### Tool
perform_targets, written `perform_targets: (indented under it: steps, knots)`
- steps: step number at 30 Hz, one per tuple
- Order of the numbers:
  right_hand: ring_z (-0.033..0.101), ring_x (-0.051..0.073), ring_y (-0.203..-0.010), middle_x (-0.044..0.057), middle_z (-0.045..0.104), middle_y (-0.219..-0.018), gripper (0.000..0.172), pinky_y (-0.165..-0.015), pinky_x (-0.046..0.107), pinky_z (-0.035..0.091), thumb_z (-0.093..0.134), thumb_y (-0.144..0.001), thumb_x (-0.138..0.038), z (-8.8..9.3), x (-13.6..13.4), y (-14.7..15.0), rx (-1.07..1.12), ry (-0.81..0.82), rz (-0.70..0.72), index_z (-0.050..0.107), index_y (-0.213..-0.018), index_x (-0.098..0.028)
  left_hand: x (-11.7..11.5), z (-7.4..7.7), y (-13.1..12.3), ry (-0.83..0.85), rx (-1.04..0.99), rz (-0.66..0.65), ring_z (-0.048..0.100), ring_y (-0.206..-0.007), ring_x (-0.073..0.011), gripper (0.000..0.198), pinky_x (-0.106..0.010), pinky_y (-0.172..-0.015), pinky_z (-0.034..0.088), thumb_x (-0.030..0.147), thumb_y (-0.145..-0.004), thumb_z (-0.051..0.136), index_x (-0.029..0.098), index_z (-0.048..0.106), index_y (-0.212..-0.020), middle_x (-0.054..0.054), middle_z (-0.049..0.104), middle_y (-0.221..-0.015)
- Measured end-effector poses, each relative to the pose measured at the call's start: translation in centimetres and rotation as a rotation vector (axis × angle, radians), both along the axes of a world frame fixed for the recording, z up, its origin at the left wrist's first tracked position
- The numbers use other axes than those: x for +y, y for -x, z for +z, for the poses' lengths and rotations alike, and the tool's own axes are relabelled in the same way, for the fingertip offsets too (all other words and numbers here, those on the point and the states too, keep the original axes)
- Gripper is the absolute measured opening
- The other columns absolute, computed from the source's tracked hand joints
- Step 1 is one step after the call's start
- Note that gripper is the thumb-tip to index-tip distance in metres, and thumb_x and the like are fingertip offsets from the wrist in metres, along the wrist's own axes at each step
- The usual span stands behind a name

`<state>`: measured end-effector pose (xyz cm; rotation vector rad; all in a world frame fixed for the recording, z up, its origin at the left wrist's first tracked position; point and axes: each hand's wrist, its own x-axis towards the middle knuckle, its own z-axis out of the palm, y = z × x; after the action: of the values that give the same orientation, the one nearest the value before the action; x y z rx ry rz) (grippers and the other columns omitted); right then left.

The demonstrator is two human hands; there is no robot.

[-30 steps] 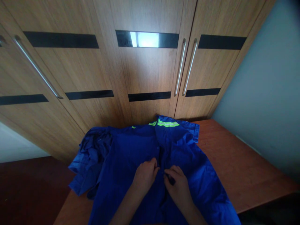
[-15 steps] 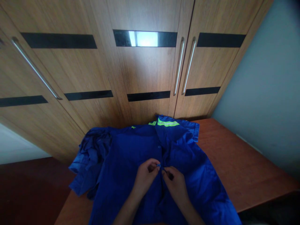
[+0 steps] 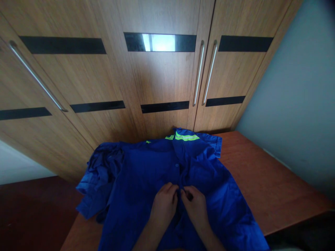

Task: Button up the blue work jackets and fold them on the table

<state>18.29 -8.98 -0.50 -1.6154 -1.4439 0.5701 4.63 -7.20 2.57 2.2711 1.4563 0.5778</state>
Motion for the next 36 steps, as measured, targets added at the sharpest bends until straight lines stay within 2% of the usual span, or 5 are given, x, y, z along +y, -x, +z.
perform_targets:
  steps: [7, 13, 23, 29, 36]
  knots:
    - [0.057, 0.016, -0.061, 0.001, 0.061, -0.066, 0.023, -0.060, 0.024, 0.039, 0.050, -0.085, -0.025, -1.0, 0.1, 0.3, -0.045, 0.028, 0.043, 0.066, -0.070, -0.019, -0.1, -0.8, 0.5, -0.007, -0.198, -0.009, 0.063, -0.083, -0.0164, 0.031, -0.028, -0.078, 0.049, 0.009, -0.087, 0.042, 0.024, 0.065, -0.103, -0.003, 0.065, -0.090]
    - [0.055, 0.016, -0.059, 0.000, 0.058, -0.063, 0.022, -0.058, 0.024, 0.038, 0.051, -0.083, -0.025, -1.1, 0.5, 0.4, -0.016, 0.044, 0.035, 0.065, -0.067, -0.019, 0.0, -0.6, 0.7, -0.011, -0.251, 0.035, 0.063, -0.078, -0.0160, 0.026, -0.027, -0.073, 0.049, 0.012, -0.088, 0.044, 0.022, 0.065, -0.099, -0.003, 0.064, -0.084]
    - [0.060, 0.018, -0.063, 0.003, 0.067, -0.068, 0.022, -0.060, 0.026, 0.042, 0.055, -0.081, -0.031, -0.9, 0.7, 0.5, 0.216, 0.072, 0.031, 0.072, -0.075, -0.018, 0.1, -1.3, 0.7, -0.005, -0.255, 0.069, 0.065, -0.075, -0.0160, 0.016, -0.026, -0.070, 0.049, 0.012, -0.085, 0.046, 0.021, 0.057, -0.091, -0.001, 0.067, -0.080]
    - [0.064, 0.021, -0.071, 0.005, 0.070, -0.075, 0.022, -0.066, 0.027, 0.045, 0.057, -0.081, -0.032, -0.9, 0.8, 0.2, 0.280, 0.080, 0.060, 0.070, -0.070, -0.018, 0.1, -1.2, 0.9, -0.046, -0.172, 0.036, 0.065, -0.075, -0.0158, 0.018, -0.026, -0.069, 0.049, 0.009, -0.086, 0.045, 0.021, 0.058, -0.087, -0.001, 0.065, -0.080]
    - [0.063, 0.020, -0.068, 0.004, 0.069, -0.072, 0.022, -0.064, 0.027, 0.046, 0.054, -0.081, -0.031, -0.1, 0.4, 0.3, 0.303, 0.105, 0.120, 0.071, -0.082, -0.017, -0.3, -1.5, 0.1, -0.170, 0.008, 0.052, 0.065, -0.077, -0.0194, 0.023, -0.030, -0.071, 0.050, 0.005, -0.086, 0.043, 0.020, 0.061, -0.089, -0.004, 0.066, -0.081]
